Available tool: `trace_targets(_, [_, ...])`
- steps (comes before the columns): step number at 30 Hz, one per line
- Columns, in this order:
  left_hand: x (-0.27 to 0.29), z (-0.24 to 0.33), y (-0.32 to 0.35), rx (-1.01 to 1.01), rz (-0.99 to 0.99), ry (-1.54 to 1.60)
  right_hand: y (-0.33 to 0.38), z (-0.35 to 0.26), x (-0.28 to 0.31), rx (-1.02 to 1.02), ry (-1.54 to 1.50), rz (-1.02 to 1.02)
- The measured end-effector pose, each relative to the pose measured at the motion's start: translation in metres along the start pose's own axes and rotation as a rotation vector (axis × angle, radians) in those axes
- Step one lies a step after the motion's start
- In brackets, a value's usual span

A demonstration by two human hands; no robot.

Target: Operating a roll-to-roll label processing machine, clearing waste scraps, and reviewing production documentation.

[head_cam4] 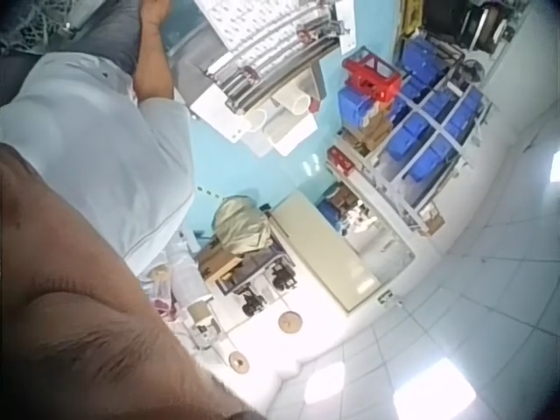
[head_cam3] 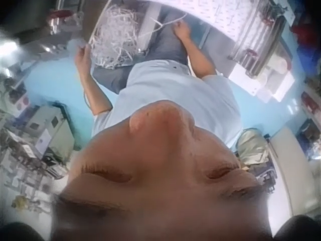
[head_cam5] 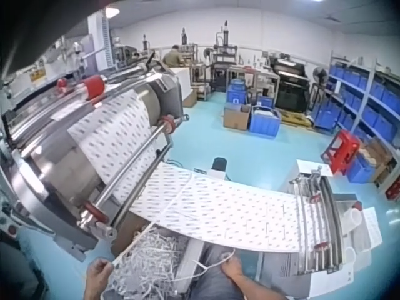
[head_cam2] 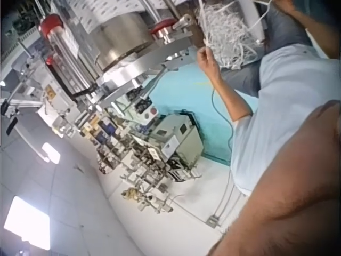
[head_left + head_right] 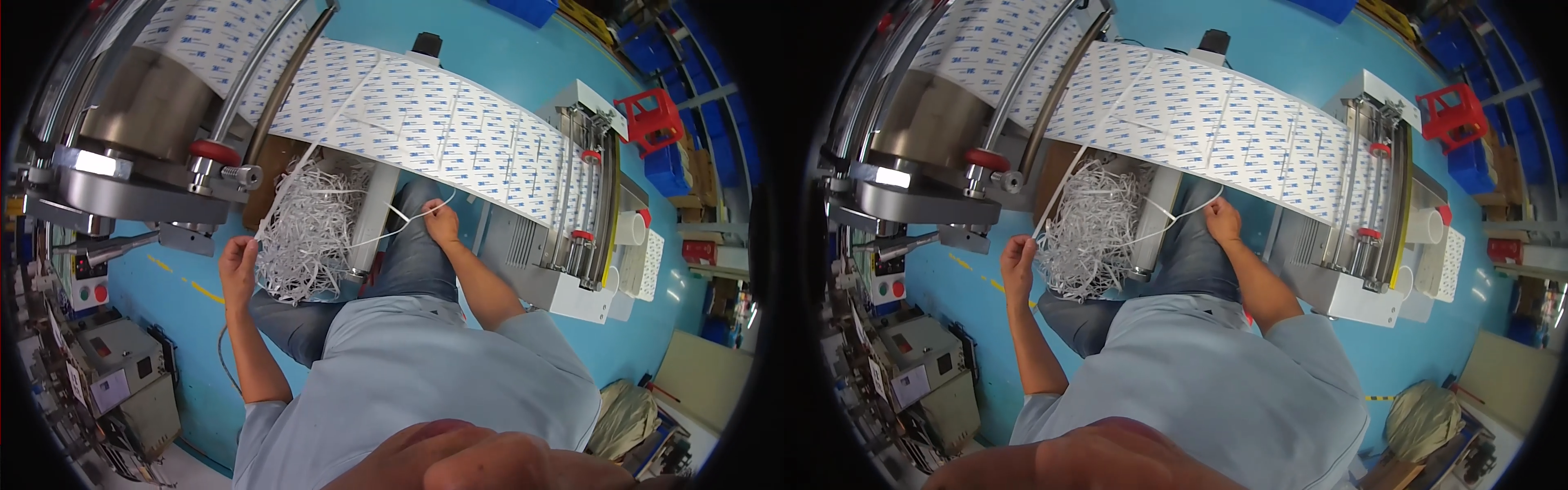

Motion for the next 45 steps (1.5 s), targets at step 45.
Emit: trace_targets(45, [0.1,-0.103,0.029,0.35,0.033,0.467,0.003,0.0,-0.009,0.034,-0.059,0.015])
Point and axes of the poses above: each hand's wrist, its own y-axis away from the middle knuckle, its own x-axis out of the back of the hand, z = x × y, the point moved 2 cm from there along -y, towards the middle knuckle, and after that the axes turned 7 degrees about z, right-handed, at the moved point
